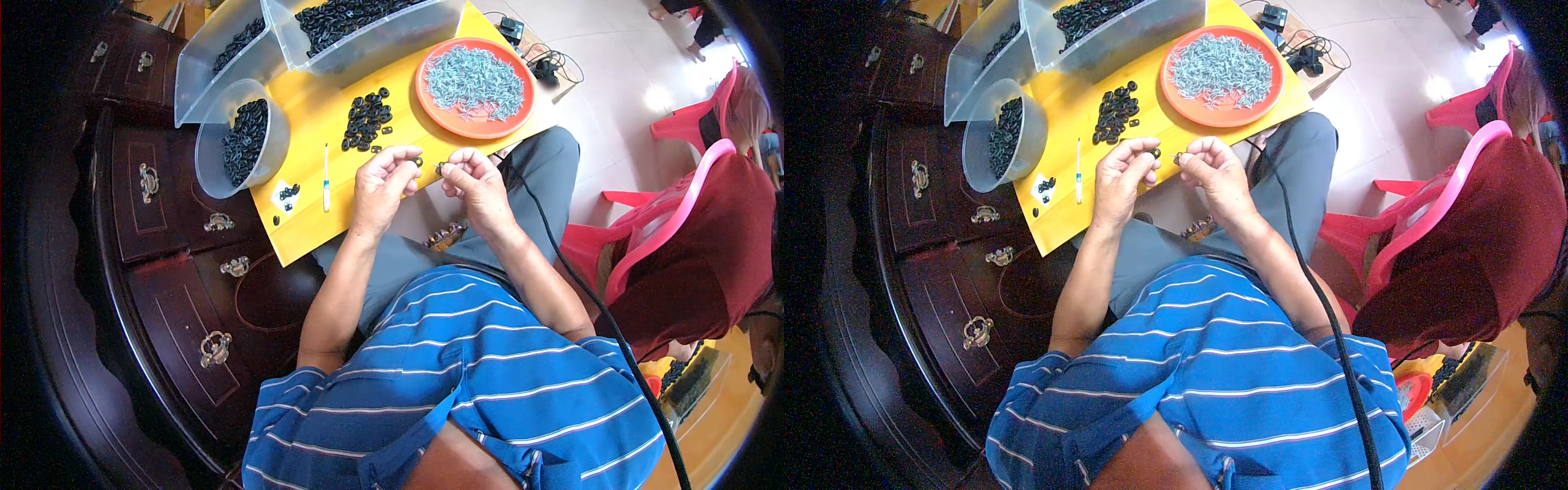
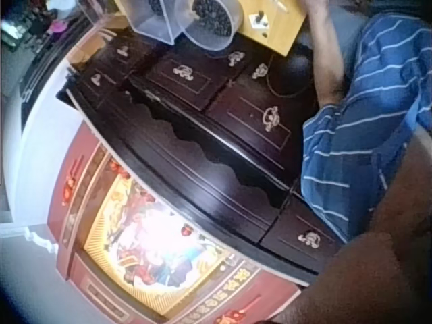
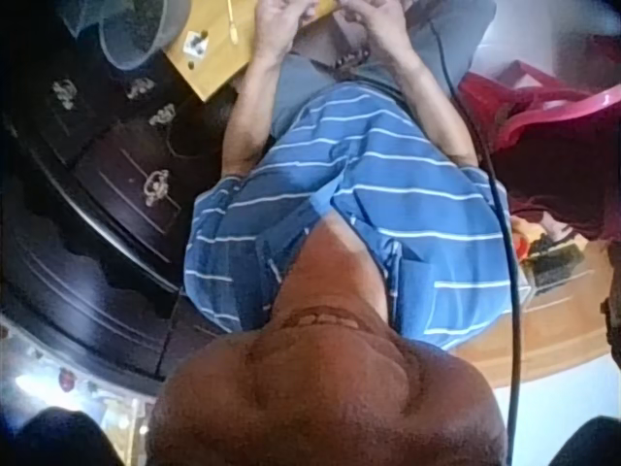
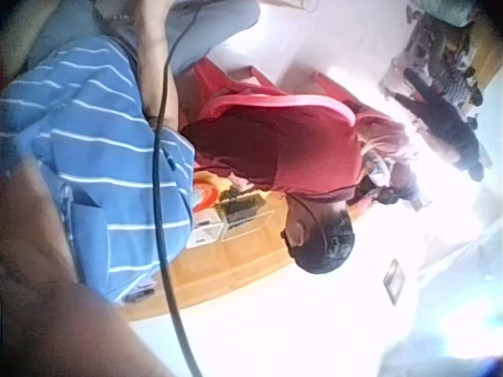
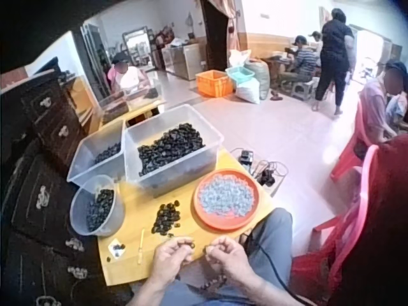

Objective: The person assembles small black plastic buckle components by hand, fitting them together.

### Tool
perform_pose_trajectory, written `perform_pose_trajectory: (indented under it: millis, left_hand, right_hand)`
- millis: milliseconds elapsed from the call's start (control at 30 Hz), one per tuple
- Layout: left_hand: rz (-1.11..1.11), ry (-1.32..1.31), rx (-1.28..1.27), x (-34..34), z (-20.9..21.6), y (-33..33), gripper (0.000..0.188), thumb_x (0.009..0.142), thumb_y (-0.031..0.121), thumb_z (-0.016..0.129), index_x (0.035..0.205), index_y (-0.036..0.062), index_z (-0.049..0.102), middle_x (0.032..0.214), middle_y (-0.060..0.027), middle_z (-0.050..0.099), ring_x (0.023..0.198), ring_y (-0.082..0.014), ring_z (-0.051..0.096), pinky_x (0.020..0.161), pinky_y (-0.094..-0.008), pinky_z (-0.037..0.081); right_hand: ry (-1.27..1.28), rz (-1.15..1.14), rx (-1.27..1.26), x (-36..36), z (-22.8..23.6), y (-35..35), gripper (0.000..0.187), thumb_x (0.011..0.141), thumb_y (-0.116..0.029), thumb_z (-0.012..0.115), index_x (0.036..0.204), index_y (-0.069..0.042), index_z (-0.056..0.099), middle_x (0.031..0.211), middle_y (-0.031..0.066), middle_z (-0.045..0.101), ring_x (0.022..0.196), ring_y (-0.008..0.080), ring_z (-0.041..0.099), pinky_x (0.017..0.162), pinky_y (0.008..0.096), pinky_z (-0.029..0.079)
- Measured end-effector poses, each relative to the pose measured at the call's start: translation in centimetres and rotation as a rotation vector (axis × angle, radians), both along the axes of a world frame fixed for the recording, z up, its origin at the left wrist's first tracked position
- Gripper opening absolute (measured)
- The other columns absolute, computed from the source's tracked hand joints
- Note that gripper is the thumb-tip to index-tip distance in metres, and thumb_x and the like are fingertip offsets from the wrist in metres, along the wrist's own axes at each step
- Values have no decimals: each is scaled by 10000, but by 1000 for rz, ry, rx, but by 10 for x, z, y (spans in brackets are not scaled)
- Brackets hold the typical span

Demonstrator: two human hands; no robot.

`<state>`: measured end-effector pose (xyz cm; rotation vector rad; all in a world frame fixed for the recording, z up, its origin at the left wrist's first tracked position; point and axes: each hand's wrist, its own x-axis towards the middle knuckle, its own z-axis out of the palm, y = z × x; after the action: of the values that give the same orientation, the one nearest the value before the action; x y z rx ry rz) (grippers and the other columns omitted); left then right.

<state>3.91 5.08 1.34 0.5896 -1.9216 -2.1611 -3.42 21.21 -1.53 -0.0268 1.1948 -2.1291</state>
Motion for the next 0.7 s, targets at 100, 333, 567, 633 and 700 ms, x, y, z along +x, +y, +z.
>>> perform_pose_trajectory:
  millis: [100, 333, 567, 633, 700]
  left_hand:
    - [-17, 14, 19, 1, -1, 3, 239, 929, 63, 596, 1152, 4, 656, 841, -23, 648, 668, -53, 567, 613, -200, 479]
    - [-14, -29, -1, 2, 2, 4, 220, 925, 59, 595, 1129, 10, 664, 835, 6, 640, 666, -35, 557, 611, -186, 478]
    - [-9, 43, -93, 4, -7, 6, 200, 894, -13, 625, 1092, -5, 653, 875, 16, 637, 705, -20, 553, 645, -180, 472]
    - [-11, 45, -110, 6, -10, 5, 205, 894, -12, 626, 1098, -7, 649, 873, 16, 635, 709, -17, 550, 653, -179, 471]
    - [-15, 46, -127, 7, -12, 5, 211, 895, -12, 626, 1105, -9, 645, 872, 17, 633, 714, -14, 548, 662, -177, 469]
  right_hand:
    - [-2, 3, -1, 1, -3, 1, 165, 896, -106, 697, 1010, -87, 580, 825, -18, 623, 704, 72, 592, 651, 211, 468]
    - [6, 9, 2, 2, -3, 2, 167, 892, -100, 698, 1012, -81, 584, 812, -17, 622, 696, 73, 591, 653, 212, 473]
    - [21, -8, 14, 3, -2, -2, 140, 901, -102, 689, 994, -75, 588, 794, -15, 625, 682, 64, 590, 623, 209, 476]
    - [20, -12, 21, 3, -2, -2, 152, 898, -103, 694, 1002, -75, 586, 795, -16, 627, 682, 63, 591, 626, 209, 476]
    - [13, -17, 24, 3, -4, -2, 157, 897, -102, 694, 1007, -77, 585, 796, -16, 628, 684, 64, 591, 627, 208, 476]
